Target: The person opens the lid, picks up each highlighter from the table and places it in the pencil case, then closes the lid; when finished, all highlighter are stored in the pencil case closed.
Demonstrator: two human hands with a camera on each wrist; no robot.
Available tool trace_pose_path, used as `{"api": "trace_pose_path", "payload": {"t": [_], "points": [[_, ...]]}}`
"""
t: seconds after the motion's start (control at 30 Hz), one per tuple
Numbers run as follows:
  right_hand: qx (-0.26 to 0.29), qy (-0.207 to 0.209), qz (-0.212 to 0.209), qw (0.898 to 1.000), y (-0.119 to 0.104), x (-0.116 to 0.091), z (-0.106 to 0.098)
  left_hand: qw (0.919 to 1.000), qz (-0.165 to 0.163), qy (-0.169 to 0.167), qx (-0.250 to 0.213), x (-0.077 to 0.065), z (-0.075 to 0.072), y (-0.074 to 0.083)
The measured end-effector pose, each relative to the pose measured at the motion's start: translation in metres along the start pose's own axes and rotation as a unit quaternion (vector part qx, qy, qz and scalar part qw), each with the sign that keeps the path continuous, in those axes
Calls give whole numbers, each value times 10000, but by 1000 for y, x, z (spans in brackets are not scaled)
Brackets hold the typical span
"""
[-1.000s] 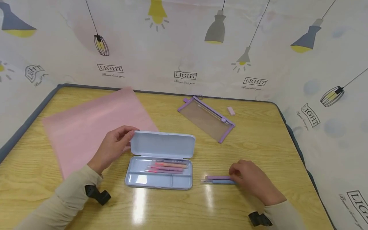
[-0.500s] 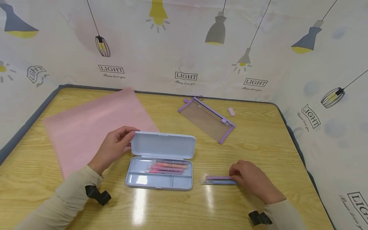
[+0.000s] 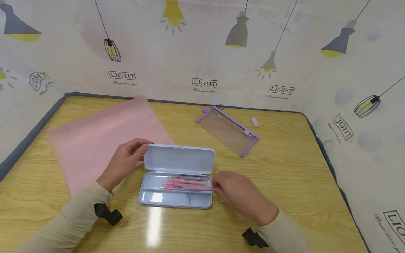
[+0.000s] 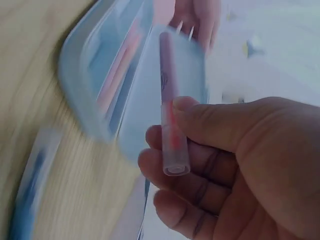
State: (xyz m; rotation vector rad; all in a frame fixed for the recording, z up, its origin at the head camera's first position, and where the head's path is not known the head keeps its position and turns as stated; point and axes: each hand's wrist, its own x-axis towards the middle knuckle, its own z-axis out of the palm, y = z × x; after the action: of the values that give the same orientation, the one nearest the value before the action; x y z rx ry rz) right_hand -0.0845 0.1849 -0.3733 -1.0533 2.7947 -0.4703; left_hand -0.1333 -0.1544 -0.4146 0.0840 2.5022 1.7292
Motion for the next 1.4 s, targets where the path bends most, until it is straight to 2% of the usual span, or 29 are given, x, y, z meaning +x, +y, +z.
{"api": "trace_pose_path", "payload": {"t": [0.1, 0.2, 0.33, 0.43, 0.57, 0.9, 1.13, 1.27, 1.4], "points": [[-277, 28, -514, 9983, -22, 21, 8, 10000, 16, 4, -40, 0, 0, 1], [-474, 21, -848, 9953, -39, 38, 17, 9999, 48, -3, -88, 0, 1, 0], [-649, 178, -1166, 9909, -53, 55, 32, 9999, 76, -2, -118, 0, 1, -1], [-610, 152, -1228, 9904, -58, 61, 41, 9999, 85, 18, -129, 1, 1, -2], [-465, 63, -1195, 9917, -60, 62, 50, 9999, 93, 37, -123, 1, 1, -2], [-561, 85, -1426, 9881, -63, 59, 64, 10000, 45, 63, -34, 1, 0, -3], [-436, -115, -1348, 9898, -64, 58, 62, 10000, 64, 59, 1, 0, 1, -3], [-239, -79, -1261, 9917, -61, 53, 57, 10000, 78, 48, 6, 0, 1, -3], [49, 161, -1026, 9946, -46, 38, 41, 10000, 91, 18, 10, -1, 0, -2]]}}
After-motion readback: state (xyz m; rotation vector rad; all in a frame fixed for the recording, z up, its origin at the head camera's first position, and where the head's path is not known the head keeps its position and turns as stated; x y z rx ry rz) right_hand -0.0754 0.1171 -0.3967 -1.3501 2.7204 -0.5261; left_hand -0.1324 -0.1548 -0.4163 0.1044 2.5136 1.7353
